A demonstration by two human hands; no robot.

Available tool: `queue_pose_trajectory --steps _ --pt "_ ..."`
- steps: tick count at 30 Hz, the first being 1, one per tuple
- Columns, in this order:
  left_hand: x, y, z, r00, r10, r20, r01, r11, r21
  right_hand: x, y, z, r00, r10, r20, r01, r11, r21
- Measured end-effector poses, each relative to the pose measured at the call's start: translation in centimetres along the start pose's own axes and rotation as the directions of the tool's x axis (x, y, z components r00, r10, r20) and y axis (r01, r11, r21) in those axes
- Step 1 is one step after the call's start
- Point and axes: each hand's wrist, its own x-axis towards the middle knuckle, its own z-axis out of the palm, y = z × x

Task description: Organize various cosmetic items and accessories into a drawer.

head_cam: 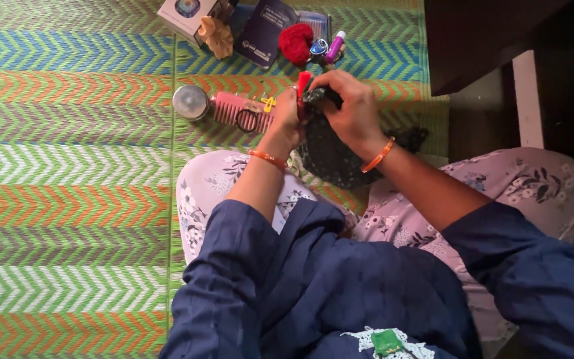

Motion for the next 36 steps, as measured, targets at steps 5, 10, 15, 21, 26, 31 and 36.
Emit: queue_pose_trajectory --steps 5,10,15,21,26,31,36 --pt "-1.3 0.9 1.4 0.991 0.031 0.132 -0.037 0.998 0.043 -0.3 -0.2 0.0 0.997 0.031 -0.064 -0.031 0.999 0.012" --pt "-3.8 2.6 4.0 0.981 0.087 0.174 -0.120 0.974 0.194 -0.7 0.5 0.4 0.996 -0.019 -0.089 0.014 0.998 -0.061" --pt "-2.6 1.4 2.8 0.879 0.258 0.400 -0.409 0.840 0.356 -0.6 2.9 1.0 0.993 0.114 -0.038 -0.113 0.993 0.022" --pt "-5.9 3.2 6.0 0.904 0.328 0.275 -0.428 0.666 0.611 -0.1 5.5 0.9 0.987 0.157 -0.022 -0.157 0.987 0.027" --pt "-6.6 3.7 6.7 0.800 0.516 0.307 -0.563 0.469 0.680 -0.4 10.4 1.9 0.921 0.389 0.026 -0.313 0.699 0.643" --pt "-4.5 3.0 5.8 0.851 0.478 0.217 -0.520 0.706 0.481 0.4 9.3 0.2 0.899 0.436 -0.043 -0.278 0.643 0.714" --pt "-4.4 3.2 5.5 0.949 0.309 0.057 -0.311 0.895 0.319 1.0 5.2 -0.2 0.867 0.495 -0.055 -0.308 0.619 0.722"
